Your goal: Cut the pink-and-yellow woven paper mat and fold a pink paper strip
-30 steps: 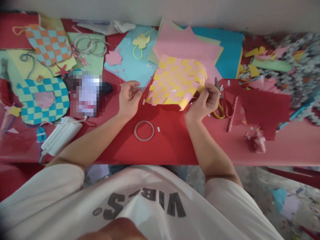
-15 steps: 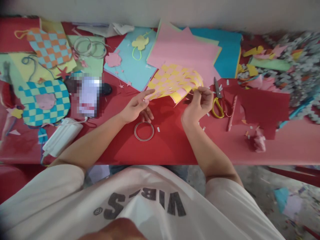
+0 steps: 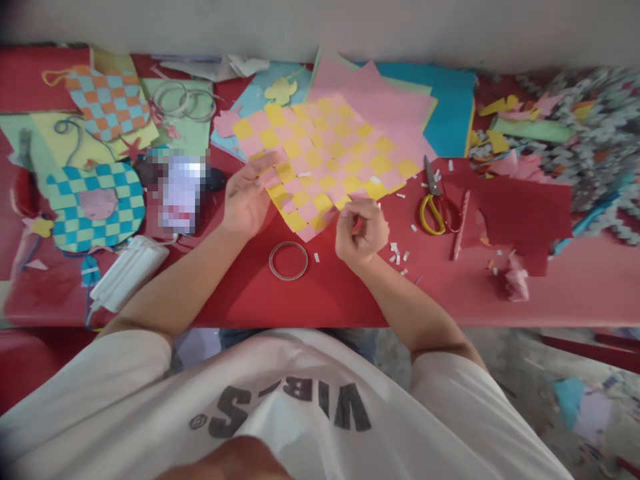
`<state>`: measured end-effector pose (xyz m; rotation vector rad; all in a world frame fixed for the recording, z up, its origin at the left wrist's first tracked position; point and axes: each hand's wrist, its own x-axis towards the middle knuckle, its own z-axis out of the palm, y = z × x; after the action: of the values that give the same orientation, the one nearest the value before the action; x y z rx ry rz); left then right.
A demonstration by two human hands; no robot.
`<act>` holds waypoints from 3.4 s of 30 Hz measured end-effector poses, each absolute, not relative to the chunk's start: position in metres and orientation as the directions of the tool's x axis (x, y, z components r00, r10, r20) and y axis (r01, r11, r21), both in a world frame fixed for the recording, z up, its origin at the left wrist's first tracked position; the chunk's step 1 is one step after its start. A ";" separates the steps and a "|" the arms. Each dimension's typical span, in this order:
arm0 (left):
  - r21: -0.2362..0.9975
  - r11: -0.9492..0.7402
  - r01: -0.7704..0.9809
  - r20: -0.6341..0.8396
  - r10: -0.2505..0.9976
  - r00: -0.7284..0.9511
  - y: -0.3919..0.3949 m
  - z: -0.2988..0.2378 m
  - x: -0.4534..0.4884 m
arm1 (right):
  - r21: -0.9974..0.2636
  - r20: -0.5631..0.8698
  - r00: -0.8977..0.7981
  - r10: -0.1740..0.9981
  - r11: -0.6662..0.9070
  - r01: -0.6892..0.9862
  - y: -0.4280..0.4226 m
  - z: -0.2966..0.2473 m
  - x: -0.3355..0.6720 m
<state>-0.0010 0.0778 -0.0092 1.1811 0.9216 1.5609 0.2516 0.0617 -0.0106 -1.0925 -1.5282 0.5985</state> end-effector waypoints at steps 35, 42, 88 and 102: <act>0.831 -0.497 0.251 0.490 0.867 0.096 0.017 0.020 0.022 | -0.545 0.732 -0.355 0.581 0.813 0.206 0.052 -0.012 0.230; 0.774 -0.549 0.316 0.514 0.836 0.194 0.007 0.027 0.027 | -0.516 0.687 -0.462 0.560 0.825 0.232 0.056 -0.010 0.229; 0.916 -0.321 0.240 0.330 0.944 0.003 0.006 0.035 0.026 | -0.369 0.735 -0.444 0.513 0.851 0.373 0.040 0.012 0.233; 0.923 -0.221 -0.316 0.015 0.839 -0.545 0.036 0.045 -0.009 | -0.195 0.267 -0.963 0.040 0.981 -0.013 0.017 0.024 0.219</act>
<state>-0.0086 0.0356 0.0450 0.6848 1.2288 1.8609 0.2187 0.0166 0.0235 -0.0198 -2.8543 0.2834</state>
